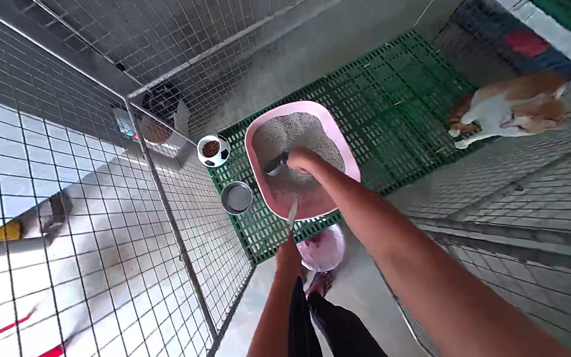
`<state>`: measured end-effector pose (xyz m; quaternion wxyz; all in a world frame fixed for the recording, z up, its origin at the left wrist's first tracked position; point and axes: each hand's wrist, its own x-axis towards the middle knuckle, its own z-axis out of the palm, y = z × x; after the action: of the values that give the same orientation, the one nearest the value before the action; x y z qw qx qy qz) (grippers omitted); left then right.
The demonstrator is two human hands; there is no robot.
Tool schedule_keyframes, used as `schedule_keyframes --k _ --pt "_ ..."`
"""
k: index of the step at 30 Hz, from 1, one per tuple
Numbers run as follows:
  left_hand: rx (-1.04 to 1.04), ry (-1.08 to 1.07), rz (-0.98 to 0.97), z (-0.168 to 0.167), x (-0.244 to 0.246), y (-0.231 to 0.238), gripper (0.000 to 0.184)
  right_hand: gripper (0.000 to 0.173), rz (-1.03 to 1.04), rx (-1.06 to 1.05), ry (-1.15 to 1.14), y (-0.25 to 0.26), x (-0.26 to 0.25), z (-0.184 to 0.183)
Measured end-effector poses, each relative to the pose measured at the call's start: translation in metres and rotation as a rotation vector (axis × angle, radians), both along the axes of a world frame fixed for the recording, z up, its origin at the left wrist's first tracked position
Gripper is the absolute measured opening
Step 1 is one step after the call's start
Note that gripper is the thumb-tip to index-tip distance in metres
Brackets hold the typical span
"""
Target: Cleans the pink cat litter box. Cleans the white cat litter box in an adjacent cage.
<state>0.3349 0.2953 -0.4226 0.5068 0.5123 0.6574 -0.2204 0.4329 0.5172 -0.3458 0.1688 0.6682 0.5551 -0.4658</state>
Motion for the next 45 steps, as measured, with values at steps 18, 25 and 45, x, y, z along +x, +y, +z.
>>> schedule_keyframes --k 18,25,45 --pt "-0.012 -0.066 0.071 -0.019 -0.003 -0.013 0.059 0.052 -0.521 0.372 0.190 -0.031 0.041 -0.213" --pt "0.127 -0.213 0.344 -0.026 -0.021 -0.034 0.052 0.047 -0.651 0.520 0.351 -0.077 0.081 -0.207" --pt "0.212 -0.234 0.507 0.016 -0.011 -0.061 0.049 0.043 -0.453 0.327 0.090 -0.169 0.129 -0.082"
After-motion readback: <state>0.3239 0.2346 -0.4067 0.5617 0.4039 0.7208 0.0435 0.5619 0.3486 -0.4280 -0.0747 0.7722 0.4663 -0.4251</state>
